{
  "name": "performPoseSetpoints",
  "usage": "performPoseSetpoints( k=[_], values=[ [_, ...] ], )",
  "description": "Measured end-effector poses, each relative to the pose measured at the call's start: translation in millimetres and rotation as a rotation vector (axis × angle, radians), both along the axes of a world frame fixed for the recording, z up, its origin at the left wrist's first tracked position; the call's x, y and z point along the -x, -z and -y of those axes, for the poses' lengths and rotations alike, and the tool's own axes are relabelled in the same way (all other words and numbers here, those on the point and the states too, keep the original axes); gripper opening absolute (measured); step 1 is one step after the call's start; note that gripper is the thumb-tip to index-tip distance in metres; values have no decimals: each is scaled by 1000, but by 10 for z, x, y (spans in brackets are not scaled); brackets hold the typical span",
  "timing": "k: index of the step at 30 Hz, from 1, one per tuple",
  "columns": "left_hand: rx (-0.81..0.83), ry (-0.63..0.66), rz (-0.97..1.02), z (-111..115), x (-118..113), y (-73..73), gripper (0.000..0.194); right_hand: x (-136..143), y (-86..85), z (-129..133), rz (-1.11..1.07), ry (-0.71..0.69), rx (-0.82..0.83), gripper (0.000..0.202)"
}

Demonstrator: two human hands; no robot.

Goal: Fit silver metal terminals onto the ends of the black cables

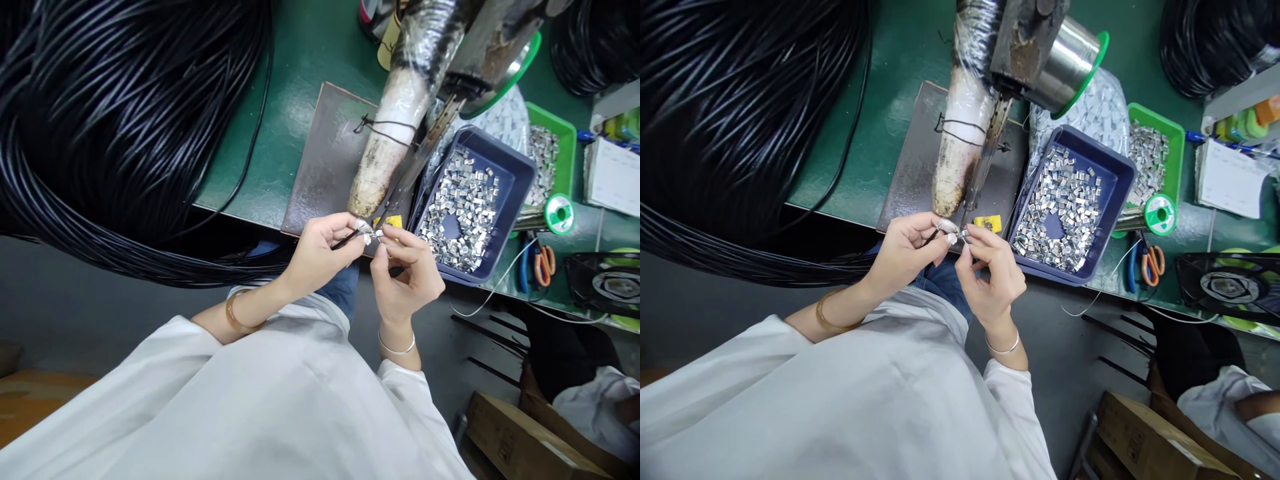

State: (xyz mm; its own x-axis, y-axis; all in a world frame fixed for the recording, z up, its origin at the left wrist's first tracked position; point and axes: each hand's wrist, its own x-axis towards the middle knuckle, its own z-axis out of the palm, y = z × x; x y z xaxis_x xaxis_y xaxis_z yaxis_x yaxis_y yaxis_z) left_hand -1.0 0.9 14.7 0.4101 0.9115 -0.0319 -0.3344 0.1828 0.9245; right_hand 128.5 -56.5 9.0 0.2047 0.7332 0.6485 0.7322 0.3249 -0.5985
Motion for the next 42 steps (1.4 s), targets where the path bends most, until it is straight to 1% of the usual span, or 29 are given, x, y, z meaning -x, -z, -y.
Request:
performPoseSetpoints(
  k=[4,9,11,15,22,30,32,36,37,38,40,42],
  values=[
    [8,17,-7,15,11,14,3,-10,19,23,-1,-20,11,20],
    [10,-2,-31,7,2,8,3,-16,21,8,100,34,-45,19],
    [18,-13,-31,0,-4,1,2,-18,18,-2,124,38,-34,19],
    [43,-20,-29,-12,-15,-14,2,-22,3,-12,88,23,3,19],
    [44,-15,-37,-17,0,-38,3,-4,-24,3,37,14,8,18],
    [15,13,-55,15,13,9,4,-22,19,35,84,28,25,12],
    [18,27,-55,16,16,12,7,-24,26,39,41,32,24,12],
    [45,68,-89,25,41,20,13,-46,-2,98,-138,69,-14,13],
    [28,79,-99,32,49,26,13,-54,-23,122,-118,93,-19,14],
    [-2,87,-103,42,58,34,12,-61,-49,145,-49,113,-10,14],
    [-73,90,-114,70,73,57,10,-63,-104,178,175,119,63,18],
    [-130,77,-159,102,85,83,11,-46,-140,189,356,81,147,17]
  ],
)
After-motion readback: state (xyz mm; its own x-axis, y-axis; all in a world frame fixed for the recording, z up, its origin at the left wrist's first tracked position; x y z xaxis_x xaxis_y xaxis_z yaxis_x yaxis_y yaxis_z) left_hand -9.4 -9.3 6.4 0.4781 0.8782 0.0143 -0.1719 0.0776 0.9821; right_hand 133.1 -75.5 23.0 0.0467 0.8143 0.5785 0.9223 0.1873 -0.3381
